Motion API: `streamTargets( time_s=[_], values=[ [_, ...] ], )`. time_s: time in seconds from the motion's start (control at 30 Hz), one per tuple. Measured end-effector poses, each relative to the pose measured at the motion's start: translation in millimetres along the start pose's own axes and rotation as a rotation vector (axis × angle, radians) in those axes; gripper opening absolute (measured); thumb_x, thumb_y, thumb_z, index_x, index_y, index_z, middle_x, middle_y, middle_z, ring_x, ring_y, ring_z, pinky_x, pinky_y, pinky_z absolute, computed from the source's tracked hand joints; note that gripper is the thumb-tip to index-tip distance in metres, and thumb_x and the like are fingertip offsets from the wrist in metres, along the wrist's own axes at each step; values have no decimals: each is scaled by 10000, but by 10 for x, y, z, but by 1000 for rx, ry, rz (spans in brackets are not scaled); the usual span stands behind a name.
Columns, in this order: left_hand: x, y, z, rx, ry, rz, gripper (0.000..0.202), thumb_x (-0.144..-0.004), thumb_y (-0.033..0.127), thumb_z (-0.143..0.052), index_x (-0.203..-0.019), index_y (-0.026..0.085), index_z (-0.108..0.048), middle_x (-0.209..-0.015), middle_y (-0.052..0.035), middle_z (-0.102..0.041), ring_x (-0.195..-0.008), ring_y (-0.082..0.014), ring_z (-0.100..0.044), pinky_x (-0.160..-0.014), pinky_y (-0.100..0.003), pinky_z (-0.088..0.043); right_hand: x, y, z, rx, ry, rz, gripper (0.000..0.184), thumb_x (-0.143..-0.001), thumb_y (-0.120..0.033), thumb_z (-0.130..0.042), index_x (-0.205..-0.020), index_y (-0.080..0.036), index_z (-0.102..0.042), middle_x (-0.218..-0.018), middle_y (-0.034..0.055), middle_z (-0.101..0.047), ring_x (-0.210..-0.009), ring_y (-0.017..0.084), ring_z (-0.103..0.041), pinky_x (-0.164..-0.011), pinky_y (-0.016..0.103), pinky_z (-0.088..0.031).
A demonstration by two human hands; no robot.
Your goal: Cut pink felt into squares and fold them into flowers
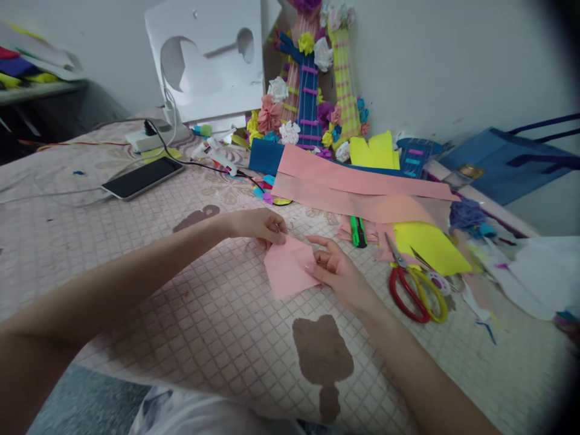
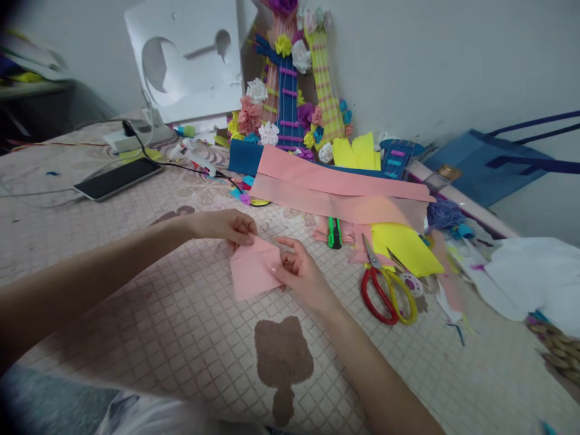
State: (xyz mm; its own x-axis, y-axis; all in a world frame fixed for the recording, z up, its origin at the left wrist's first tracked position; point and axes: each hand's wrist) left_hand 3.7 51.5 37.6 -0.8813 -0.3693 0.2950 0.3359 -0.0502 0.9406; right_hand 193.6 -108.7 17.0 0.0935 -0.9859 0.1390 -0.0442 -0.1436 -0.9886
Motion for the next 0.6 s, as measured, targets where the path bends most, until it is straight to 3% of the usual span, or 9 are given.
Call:
streamTargets(
  time_s=[0.1, 0.23, 0.27, 0.33, 0.4, 0.5, 0.6],
  values=[
    [27, -20, -17, -219, 226, -92, 348, -727, 342, -677, -997, 141, -593, -783, -51, -659, -646, -150, -618, -568, -246, -475, 43, 42, 42, 97, -24, -29, 511, -801, -287, -621, -1251, -273, -380, -814, -33, -572, -599, 102, -534, -509, 228, -452],
    [297, -33, -151, -598, 475, -293, 257, -794, 266, -595, -1018, 141, -581, -911, -75, -641, -759, -154, -597, -646, -256, -465, 97, 62, 147, 299, -39, 15, 342, -894, -260, -445, -1234, -260, -409, -906, 21, -610, -640, 120, -584, -526, 250, -462],
    [388, -41, -212, -661, 481, -354, 199, -802, 239, -581, -978, 147, -590, -918, -72, -637, -800, -160, -591, -688, -268, -465, 110, 52, 164, 399, -27, 52, 328, -892, -231, -428, -1219, -258, -435, -924, 29, -613, -657, 124, -587, -540, 257, -466],
    [565, -67, -363, -762, 368, -466, 158, -815, 195, -556, -966, 162, -593, -939, -66, -628, -881, -177, -576, -775, -303, -458, 137, 15, 178, 648, -25, 165, 341, -854, -162, -449, -1178, -260, -492, -982, 41, -597, -715, 132, -585, -596, 272, -481],
    [708, -105, -525, -821, 271, -513, 149, -826, 193, -560, -970, 175, -589, -988, -69, -617, -936, -189, -560, -824, -324, -449, 164, -38, 170, 861, -110, 273, 370, -803, -120, -497, -1143, -262, -529, -1079, 54, -559, -797, 147, -584, -657, 287, -495],
    [825, -173, -713, -910, 216, -551, 149, -828, 232, -594, -965, 177, -570, -1078, -80, -598, -1003, -210, -539, -876, -357, -433, 197, -107, 152, 1001, -275, 338, 416, -767, -100, -524, -1149, -266, -523, -1220, 72, -492, -882, 165, -585, -722, 312, -514],
    [846, -228, -790, -1055, 185, -582, 96, -870, 217, -546, -946, 162, -562, -1121, -96, -590, -1034, -227, -532, -907, -391, -422, 197, -126, 149, 1085, -326, 379, 458, -757, -68, -498, -1174, -257, -506, -1266, 85, -482, -965, 191, -581, -789, 350, -514]
  ],
)
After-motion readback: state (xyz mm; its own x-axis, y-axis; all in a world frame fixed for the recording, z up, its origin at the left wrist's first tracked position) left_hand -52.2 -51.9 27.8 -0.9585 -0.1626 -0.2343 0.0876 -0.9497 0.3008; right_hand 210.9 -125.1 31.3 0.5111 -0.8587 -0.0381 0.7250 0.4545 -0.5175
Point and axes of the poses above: each hand's wrist, its own x-axis away from the middle knuckle, its own z-axis out of the back of the hand, y = z × x
